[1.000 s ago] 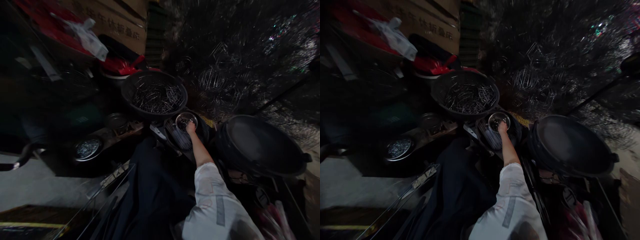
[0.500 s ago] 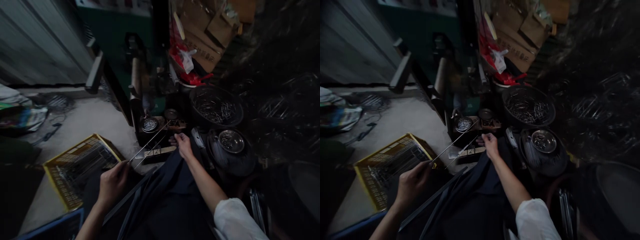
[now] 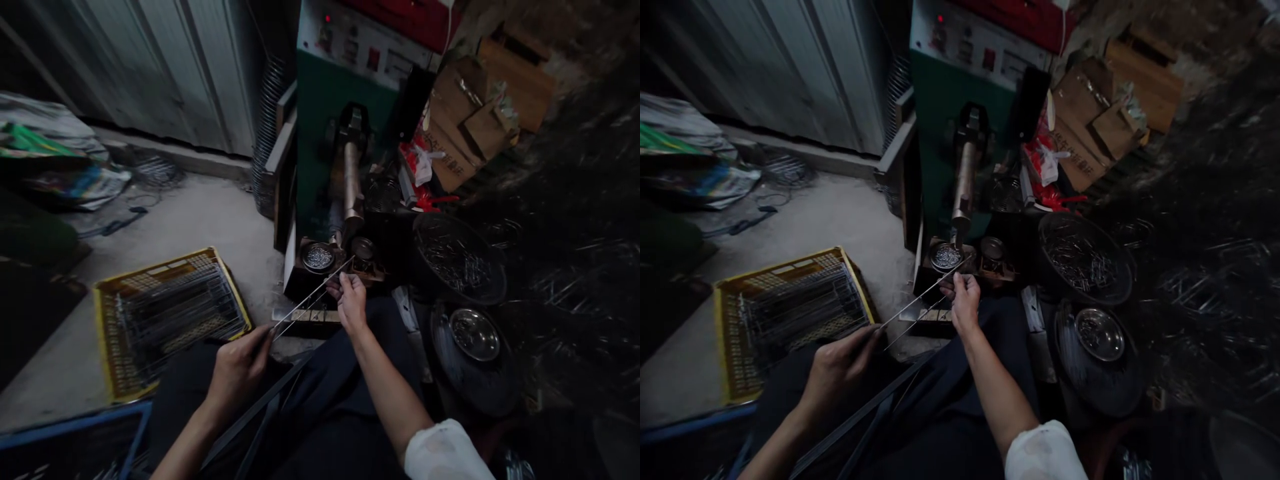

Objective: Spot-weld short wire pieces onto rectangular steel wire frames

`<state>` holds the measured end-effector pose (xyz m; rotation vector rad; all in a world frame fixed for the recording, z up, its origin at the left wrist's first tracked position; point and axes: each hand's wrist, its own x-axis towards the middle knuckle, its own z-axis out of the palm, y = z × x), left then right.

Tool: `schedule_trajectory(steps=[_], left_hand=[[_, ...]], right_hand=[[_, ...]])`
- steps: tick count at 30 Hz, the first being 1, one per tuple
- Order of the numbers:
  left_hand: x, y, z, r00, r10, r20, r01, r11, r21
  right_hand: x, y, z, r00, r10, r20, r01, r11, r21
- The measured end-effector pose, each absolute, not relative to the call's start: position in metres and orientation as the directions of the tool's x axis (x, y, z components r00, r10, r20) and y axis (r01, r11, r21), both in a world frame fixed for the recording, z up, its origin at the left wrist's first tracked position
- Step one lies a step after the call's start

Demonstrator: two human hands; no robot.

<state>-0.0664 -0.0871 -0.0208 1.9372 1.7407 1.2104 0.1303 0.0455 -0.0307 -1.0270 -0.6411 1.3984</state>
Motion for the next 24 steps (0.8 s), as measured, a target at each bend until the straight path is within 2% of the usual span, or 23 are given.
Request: schedule_trajectory(steps=[8, 24], left_hand=[[-0.075, -0.07, -0.017, -0.069, 0.887, 0.456, 0.702, -0.281, 0.654], [-0.073, -0.043, -0.005, -0.081, 0.892, 0.445, 0.695, -0.269, 0.667]], right_hand=[[0.118, 0.066, -0.026, 0.115, 0.976, -0.186, -0.491, -0.107, -0.865], [0.123, 0.089, -0.017, 0.161, 0.971, -0.175, -0.506, -0.07, -0.86]])
